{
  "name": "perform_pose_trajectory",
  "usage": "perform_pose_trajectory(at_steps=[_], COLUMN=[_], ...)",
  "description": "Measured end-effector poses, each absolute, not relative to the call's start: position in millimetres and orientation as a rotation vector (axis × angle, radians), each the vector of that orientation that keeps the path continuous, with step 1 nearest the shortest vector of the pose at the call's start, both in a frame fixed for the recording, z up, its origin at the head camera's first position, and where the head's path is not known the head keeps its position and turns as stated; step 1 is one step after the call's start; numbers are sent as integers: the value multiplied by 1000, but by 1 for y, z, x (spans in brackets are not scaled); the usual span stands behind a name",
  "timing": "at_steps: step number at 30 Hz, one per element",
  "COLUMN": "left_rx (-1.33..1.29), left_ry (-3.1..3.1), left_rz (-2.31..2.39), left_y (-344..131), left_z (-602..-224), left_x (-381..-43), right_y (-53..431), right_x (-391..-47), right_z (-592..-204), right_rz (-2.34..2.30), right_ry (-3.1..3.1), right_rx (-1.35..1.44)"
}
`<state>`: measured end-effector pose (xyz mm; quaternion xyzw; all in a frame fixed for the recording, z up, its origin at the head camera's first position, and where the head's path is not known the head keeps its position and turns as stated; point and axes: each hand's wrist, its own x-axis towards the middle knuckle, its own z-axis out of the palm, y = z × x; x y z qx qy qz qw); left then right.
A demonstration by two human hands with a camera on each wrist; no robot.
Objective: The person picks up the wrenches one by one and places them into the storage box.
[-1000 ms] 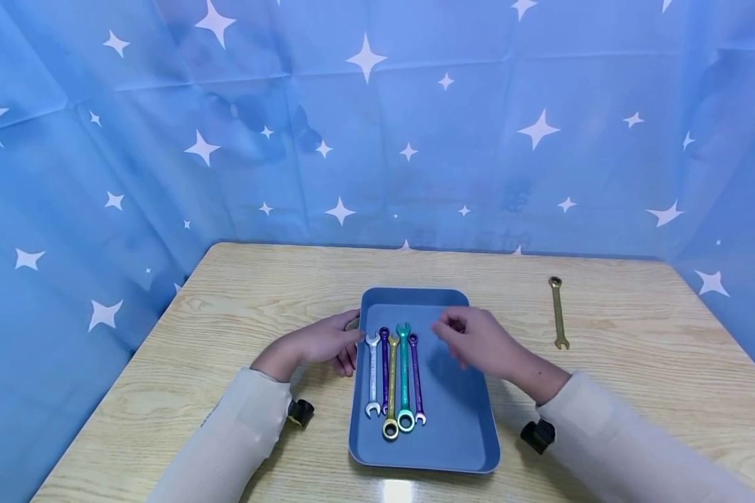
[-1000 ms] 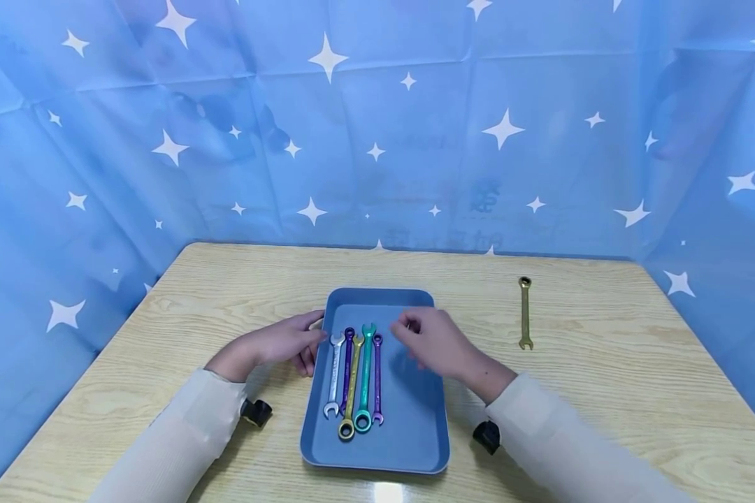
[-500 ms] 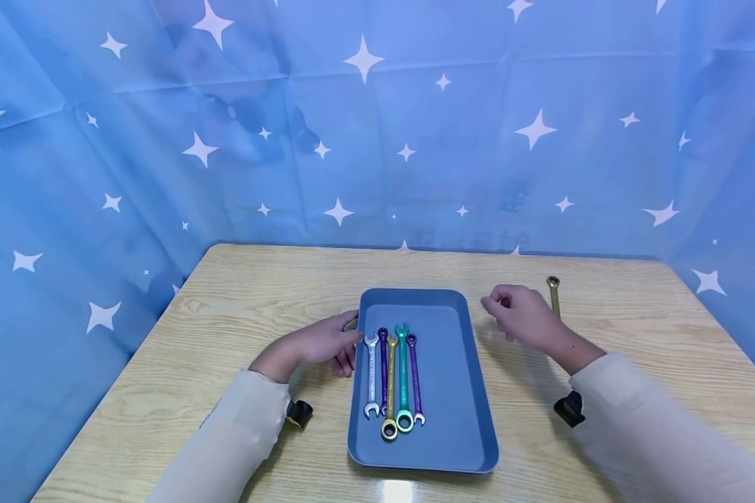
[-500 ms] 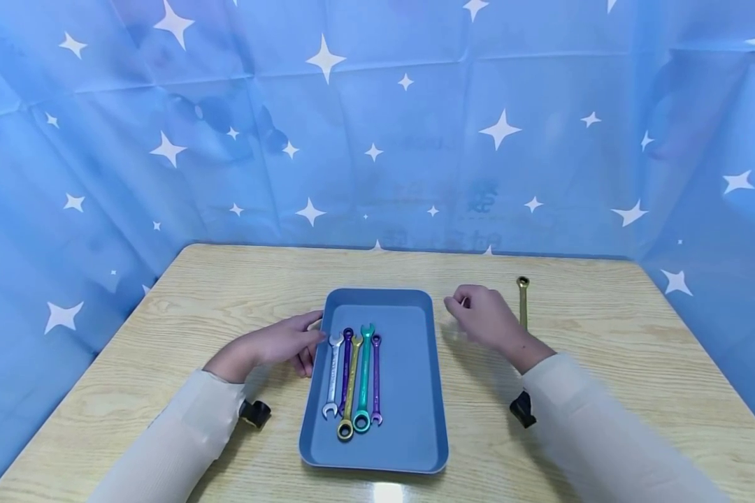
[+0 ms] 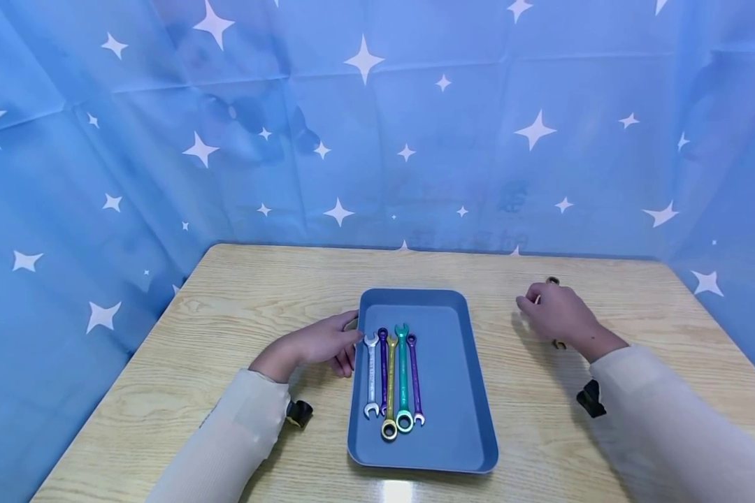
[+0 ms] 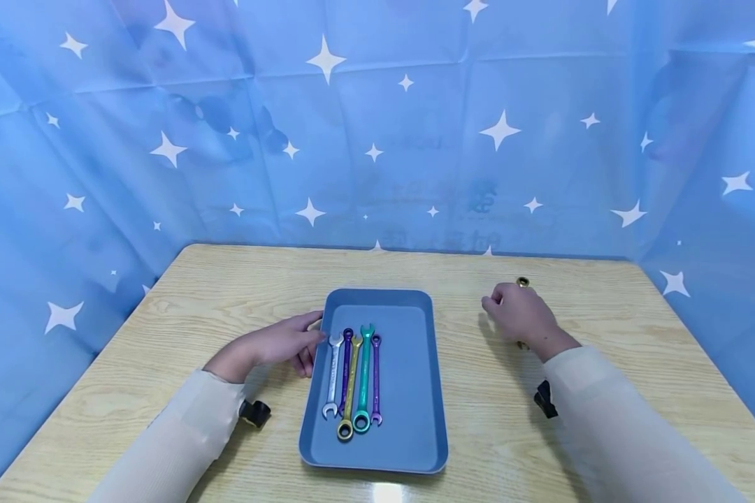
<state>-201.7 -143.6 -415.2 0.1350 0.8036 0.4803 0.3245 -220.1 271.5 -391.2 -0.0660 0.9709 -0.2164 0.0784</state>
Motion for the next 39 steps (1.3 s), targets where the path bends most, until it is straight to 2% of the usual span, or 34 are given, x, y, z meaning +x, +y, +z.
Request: perform_pose_trajectory(at_steps=[15,32,39], left_rx=[353,331,339], left_ry=[2097,2108,2102], left_rz=[1267,1257,1263], left_y=[-143,-143,-145], left_z=[-414,-416,-416], left_x=[-201,-202,-202], right_y=[307,318,320], right_x=[-229,-237,-242], right_z=[-396,-404,-406], right_rz=[-511,-681,-592], right_ry=[2877,2634,2619], right_rx=[-70,82,34])
